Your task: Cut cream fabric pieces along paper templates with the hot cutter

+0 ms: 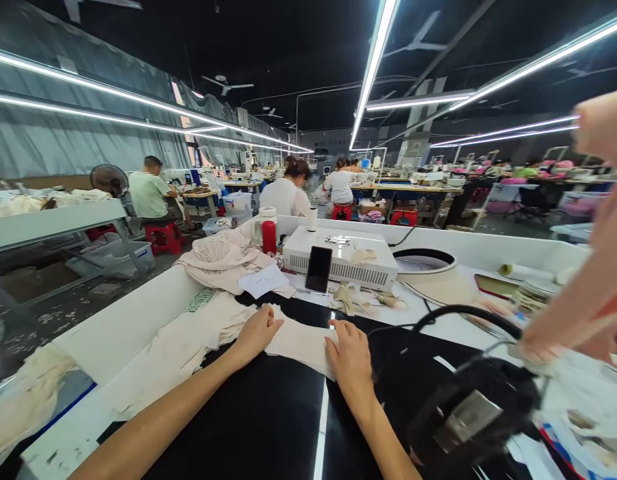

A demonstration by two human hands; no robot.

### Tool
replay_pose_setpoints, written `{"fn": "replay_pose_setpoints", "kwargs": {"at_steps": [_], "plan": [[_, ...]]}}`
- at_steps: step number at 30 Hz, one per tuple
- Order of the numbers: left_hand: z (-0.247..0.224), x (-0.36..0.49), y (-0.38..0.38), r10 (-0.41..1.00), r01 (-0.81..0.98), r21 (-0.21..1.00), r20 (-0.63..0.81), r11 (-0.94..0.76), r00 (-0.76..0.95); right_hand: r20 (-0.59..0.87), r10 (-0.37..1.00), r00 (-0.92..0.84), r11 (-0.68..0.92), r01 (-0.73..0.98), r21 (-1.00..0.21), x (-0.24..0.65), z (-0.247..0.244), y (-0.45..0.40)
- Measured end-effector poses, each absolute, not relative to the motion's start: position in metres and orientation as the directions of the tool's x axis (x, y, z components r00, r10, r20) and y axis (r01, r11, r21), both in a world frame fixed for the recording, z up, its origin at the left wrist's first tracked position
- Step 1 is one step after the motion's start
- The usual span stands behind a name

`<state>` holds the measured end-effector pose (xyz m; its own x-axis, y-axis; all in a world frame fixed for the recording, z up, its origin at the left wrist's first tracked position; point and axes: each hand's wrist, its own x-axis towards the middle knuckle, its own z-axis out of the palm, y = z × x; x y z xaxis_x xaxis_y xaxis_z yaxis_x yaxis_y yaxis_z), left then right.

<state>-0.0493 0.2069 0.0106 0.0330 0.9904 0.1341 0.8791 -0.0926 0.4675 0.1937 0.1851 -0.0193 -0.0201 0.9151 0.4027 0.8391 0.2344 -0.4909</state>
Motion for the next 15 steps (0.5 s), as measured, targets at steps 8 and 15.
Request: {"fn": "replay_pose_setpoints", "kwargs": {"at_steps": [8,15], "plan": [[0.026,-0.059,0.171,0.969,0.871,0.442,0.206,-0.216,0.136,0.439,0.866,-0.24,0.41,0.844,-0.346,0.191,-0.028,0.171],[0.056,-0.149,0.154,0.948,0.874,0.458,0.318,-0.159,0.006,0.441,0.841,-0.314,0.515,0.715,-0.472,0.184,-0.02,0.135]]}}
